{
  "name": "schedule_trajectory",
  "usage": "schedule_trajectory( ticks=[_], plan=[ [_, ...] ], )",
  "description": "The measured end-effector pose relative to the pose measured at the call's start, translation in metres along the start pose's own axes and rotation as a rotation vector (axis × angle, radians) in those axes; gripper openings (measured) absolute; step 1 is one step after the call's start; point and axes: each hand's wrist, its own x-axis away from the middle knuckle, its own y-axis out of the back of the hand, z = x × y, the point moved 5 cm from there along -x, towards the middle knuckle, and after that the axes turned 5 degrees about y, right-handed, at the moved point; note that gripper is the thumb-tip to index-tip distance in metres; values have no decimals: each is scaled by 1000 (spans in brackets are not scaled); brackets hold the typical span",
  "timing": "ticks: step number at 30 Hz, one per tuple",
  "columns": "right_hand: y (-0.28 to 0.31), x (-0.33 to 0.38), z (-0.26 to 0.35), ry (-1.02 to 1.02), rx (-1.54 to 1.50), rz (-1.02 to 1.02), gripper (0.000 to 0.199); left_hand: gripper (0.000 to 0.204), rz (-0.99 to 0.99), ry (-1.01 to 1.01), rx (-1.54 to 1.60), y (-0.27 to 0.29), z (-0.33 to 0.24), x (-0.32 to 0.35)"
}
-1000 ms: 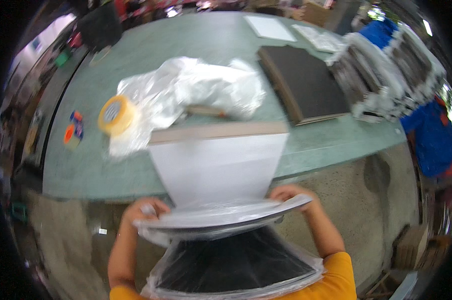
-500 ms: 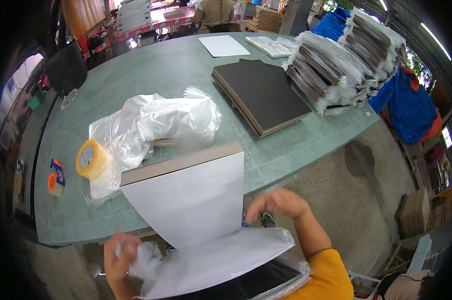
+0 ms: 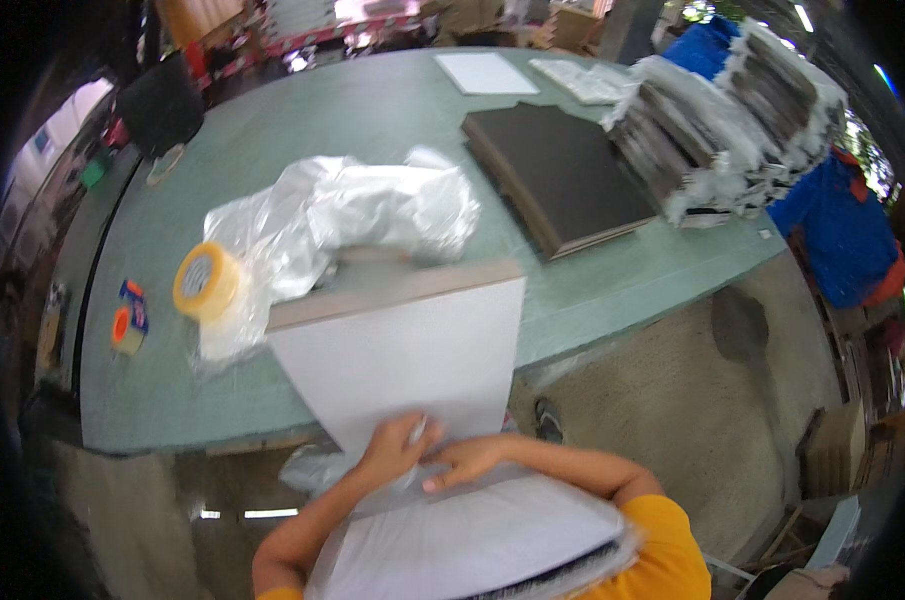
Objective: The person places black panels into plastic bags, stacks the bagged items, and handles sheets of paper and tape on a work table.
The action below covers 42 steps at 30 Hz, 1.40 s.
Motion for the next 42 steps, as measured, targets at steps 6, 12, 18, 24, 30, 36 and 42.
schedule_trajectory(
  ticks=[6,12,18,24,30,36,42],
  plan=[
    [117,55,110,369,-474,-925,29,57,-278,-537,597,97,-131,22],
    [93,49,73,320,-746,-661,38,61,-389,-299,829,138,-95,25],
    [114,79,78,385,-707,-703,27,65,-235,-110,540,115,-61,15],
    [114,82,87,358,-660,-846,19,53,-263,-445,216,98,-126,32],
    [118,100,64,633,-1149,-752,17,27,-535,132,623,108,-46,45],
    [115,121,48,354,-1067,-968,14,29,-946,-307,936,208,0,102],
    [107,54,87,494,-941,-797,16,13,-180,-478,210,89,-129,47]
  ],
)
